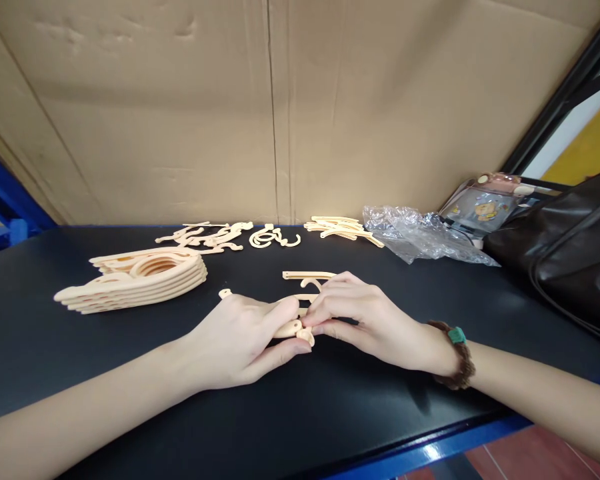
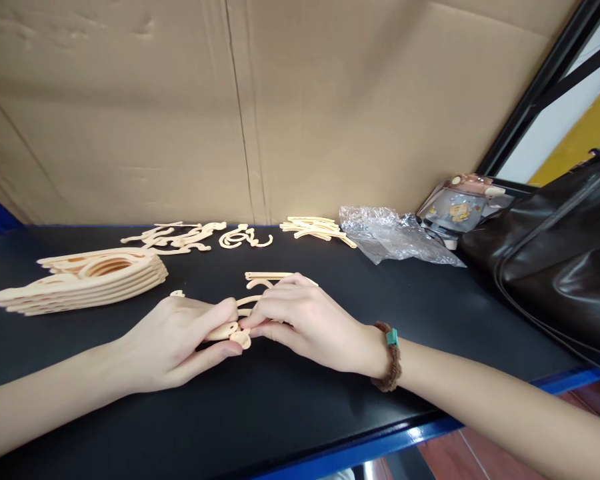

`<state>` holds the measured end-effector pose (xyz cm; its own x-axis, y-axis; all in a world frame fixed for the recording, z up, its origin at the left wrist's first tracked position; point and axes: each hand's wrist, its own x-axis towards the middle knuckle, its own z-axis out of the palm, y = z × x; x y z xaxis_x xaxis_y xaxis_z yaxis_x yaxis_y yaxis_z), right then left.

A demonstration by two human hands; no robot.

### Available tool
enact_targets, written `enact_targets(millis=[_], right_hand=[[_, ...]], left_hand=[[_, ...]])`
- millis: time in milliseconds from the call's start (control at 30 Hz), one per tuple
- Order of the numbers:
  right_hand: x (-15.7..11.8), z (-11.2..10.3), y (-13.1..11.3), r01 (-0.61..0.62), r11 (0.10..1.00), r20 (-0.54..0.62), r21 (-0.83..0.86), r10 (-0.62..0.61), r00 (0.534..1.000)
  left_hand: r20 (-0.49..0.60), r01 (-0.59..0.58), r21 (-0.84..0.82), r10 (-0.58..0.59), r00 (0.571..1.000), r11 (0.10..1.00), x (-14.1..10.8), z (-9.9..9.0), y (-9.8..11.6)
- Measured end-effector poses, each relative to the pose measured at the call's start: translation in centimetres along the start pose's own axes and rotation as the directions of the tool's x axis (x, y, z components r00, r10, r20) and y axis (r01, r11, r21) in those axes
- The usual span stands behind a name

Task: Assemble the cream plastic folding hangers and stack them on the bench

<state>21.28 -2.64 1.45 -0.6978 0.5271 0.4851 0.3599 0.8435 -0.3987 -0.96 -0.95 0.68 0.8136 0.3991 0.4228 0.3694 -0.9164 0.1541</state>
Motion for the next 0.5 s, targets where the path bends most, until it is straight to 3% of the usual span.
enact_targets(millis=[200,500], right_hand=[[-0.02,-0.01,-0.06,0.041,0.999,0.007,0.021,-0.042,0.999],[-0.10,0.55,0.33,0.022,0.994,0.005,0.111,-0.022,1.000]], left_hand=[[0.002,-0.063,-0.031,0.064,0.998,0.997,-0.09,-0.07,-0.03],[-0.114,-0.223,0.099,0.234,0.966,0.970,-0.16,0.13,-0.03]])
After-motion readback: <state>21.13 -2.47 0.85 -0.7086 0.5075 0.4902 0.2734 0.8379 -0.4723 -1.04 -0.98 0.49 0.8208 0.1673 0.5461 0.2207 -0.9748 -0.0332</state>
